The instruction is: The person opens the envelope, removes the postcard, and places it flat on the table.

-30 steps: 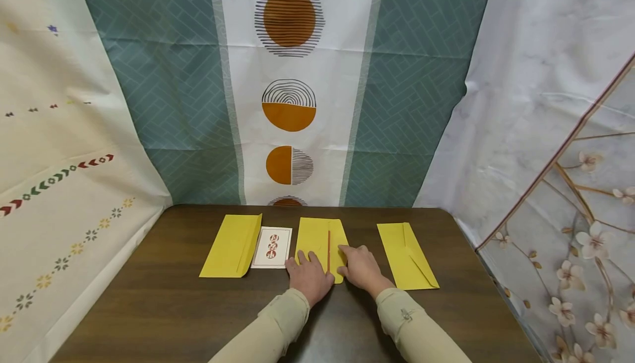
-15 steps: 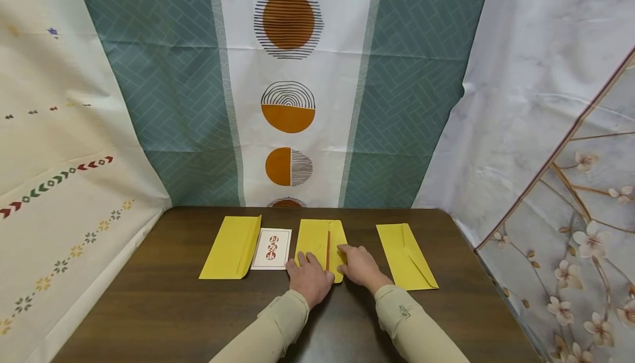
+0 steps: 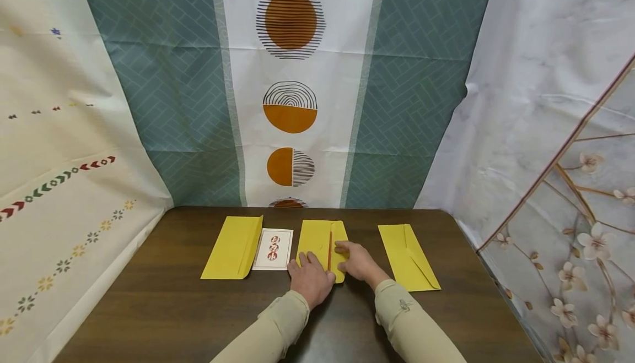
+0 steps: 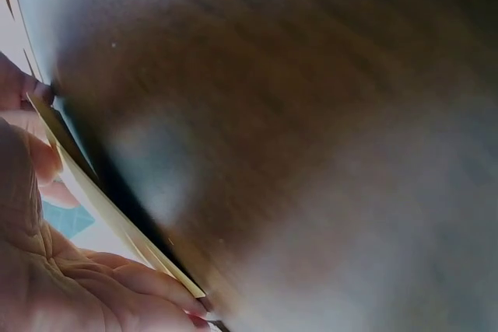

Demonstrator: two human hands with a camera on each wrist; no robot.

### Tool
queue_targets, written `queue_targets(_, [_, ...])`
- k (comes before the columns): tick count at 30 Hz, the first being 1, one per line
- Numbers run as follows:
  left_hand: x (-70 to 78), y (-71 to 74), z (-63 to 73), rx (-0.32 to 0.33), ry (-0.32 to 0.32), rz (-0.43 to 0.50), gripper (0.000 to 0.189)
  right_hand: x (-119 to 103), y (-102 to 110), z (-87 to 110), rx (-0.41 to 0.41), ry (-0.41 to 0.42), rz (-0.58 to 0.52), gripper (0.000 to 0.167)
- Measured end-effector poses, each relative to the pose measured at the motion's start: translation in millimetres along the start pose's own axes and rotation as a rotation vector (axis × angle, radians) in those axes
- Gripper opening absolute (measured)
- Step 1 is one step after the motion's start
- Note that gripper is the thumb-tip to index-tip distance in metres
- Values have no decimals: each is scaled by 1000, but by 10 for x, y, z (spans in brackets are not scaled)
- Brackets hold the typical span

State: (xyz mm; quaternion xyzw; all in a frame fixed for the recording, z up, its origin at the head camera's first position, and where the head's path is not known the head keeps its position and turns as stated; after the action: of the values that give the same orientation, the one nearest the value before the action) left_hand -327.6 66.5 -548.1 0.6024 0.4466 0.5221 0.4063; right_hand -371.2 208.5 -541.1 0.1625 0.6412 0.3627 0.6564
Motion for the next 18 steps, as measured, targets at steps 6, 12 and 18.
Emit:
queue_targets(6, [-17,-6,-12,-6,15,32,77,-22,-6,-8,-16,15,-15,65])
queue_targets(12, [-26,-5,-8,-18,22,43,76,8,-9,-27,-53,-81,-205,62])
queue_targets(18, [-19,10,-2,-37,28,45,76,86,17,-54,-24,-198,-354,63])
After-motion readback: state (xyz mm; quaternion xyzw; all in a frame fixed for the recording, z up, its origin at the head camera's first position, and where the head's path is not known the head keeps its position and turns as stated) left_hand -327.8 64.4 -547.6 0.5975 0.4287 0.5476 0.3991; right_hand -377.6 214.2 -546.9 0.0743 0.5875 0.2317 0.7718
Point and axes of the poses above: each hand's wrist, its own z-axis away from the middle knuckle, its own y-axis out of the back of the hand, x = y × z, the point moved 6 cm from there along -z, towards the middle knuckle, and after that the axes turned 3 degrees about z, right-handed, at the moved point
